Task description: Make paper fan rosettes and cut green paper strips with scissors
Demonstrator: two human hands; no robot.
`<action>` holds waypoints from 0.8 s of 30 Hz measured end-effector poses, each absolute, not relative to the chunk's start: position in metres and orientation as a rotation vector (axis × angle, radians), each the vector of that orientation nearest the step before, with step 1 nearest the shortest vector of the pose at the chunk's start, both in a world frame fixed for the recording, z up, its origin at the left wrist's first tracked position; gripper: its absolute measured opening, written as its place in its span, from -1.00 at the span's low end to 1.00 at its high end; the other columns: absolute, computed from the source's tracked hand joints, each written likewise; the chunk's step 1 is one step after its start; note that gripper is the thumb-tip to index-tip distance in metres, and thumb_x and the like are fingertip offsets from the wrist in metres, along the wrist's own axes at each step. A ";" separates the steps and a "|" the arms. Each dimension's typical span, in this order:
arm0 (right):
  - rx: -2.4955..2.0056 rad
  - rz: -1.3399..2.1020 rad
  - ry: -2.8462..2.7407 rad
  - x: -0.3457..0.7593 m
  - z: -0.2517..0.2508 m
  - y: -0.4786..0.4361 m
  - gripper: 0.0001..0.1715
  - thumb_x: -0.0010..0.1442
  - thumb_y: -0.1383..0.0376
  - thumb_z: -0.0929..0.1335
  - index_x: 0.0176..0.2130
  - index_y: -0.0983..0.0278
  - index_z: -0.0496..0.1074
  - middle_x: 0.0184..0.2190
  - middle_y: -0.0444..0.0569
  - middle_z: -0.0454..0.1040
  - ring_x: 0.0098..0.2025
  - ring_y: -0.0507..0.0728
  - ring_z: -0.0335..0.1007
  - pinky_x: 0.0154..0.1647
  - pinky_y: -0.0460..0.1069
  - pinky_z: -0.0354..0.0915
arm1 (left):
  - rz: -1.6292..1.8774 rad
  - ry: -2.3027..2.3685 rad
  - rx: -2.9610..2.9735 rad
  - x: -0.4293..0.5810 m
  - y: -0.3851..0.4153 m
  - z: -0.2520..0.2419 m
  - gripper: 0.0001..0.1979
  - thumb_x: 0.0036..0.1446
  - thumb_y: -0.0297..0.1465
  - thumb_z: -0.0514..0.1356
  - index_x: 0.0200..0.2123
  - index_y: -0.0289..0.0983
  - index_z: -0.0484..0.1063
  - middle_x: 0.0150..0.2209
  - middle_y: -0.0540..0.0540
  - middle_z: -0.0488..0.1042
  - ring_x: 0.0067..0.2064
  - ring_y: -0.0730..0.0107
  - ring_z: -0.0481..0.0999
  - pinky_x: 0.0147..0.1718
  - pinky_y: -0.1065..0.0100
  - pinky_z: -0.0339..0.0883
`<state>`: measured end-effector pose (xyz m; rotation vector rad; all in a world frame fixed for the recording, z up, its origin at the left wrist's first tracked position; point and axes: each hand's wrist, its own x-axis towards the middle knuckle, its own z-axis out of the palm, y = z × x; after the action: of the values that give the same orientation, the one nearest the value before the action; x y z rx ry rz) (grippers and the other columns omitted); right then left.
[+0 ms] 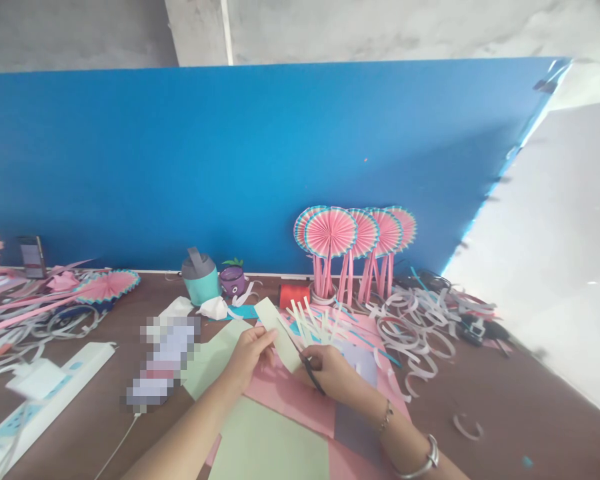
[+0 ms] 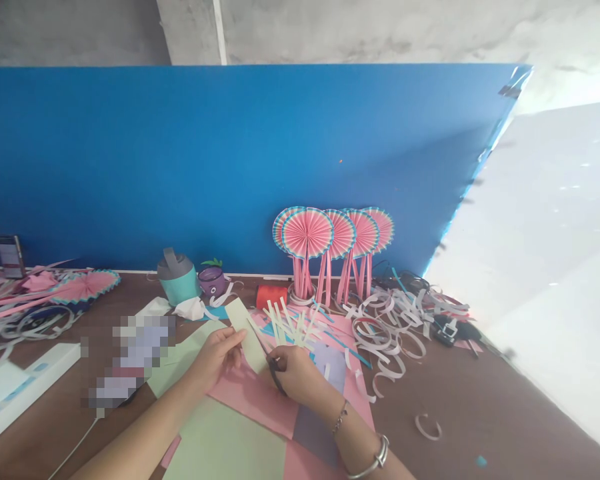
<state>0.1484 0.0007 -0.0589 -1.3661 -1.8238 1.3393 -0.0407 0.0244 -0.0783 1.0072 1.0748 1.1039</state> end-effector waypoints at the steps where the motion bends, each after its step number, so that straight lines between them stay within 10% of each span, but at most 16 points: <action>1: -1.364 1.343 -1.821 0.148 -0.061 0.001 -0.97 -0.11 0.38 0.29 -0.50 0.29 0.29 -0.72 -0.23 0.23 -0.70 -0.07 0.07 -0.70 -0.17 -0.04 | 1.095 1.076 1.015 -0.040 0.024 -0.078 -0.63 -0.10 -0.16 0.28 -0.64 -0.27 0.23 -0.78 0.05 0.34 -0.77 0.57 0.24 -0.74 0.52 -0.04; 24: -1.307 1.441 -1.721 0.147 -0.067 0.000 -0.90 -0.10 0.32 0.34 -0.45 0.28 0.32 -0.69 -0.22 0.29 -0.68 -0.04 0.19 -0.69 -0.16 0.06 | 1.027 1.031 1.072 -0.036 0.020 -0.074 -0.64 -0.11 -0.16 0.29 -0.64 -0.31 0.30 -0.74 0.00 0.39 -0.75 0.54 0.32 -0.76 0.53 0.02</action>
<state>0.1475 0.0004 -0.0672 -1.3069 -1.7209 1.4406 -0.0355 0.0203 -0.0740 1.0722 1.0315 1.0271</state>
